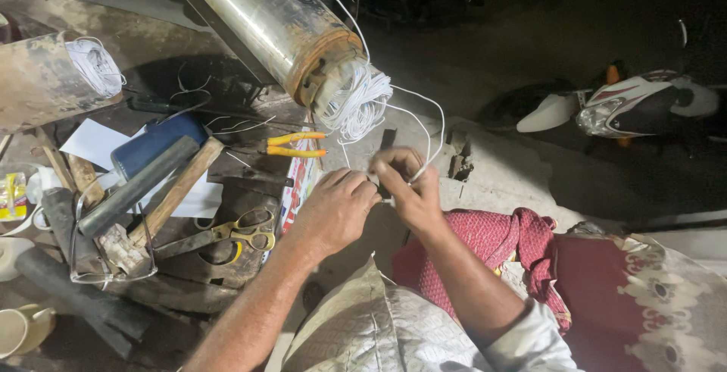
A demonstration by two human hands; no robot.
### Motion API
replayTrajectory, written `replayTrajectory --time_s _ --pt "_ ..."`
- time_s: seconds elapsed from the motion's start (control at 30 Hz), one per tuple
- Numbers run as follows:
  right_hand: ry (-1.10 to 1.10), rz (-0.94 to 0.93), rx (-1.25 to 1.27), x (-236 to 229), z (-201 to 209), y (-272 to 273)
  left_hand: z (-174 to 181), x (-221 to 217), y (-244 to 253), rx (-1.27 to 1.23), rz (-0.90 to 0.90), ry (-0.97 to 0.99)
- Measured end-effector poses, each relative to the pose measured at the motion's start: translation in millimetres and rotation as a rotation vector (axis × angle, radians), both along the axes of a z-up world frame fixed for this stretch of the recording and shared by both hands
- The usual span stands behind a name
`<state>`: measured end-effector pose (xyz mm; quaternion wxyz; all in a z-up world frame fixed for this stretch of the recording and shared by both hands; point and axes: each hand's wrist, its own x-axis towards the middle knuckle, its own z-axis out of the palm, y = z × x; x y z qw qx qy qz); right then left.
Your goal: The person twists two copper wire ends together, uses pliers to tighten the connection, retrieves a roll of electrical tape from a drawer, cuts a piece with scissors, and wraps the tape around the joined wires to insulate the connection.
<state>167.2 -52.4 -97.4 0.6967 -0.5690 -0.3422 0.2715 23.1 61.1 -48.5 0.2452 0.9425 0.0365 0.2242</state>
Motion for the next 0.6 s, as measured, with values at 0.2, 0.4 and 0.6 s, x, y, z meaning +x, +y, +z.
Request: replayTrajectory --time_s 0.2,0.4,0.6 --pt "-0.509 0.491 0.012 40.6 26.0 -33.7 7.9 -2.3 10.6 -0.246 -0.082 0.092" --pt "-0.67 0.315 -0.025 33.0 22.3 -37.0 11.5 0.0 17.6 -0.226 -0.141 0.09" --pt "0.18 0.164 -0.044 -10.3 -8.6 -47.2 1.5 -5.5 7.2 -0.144 -0.084 -0.189"
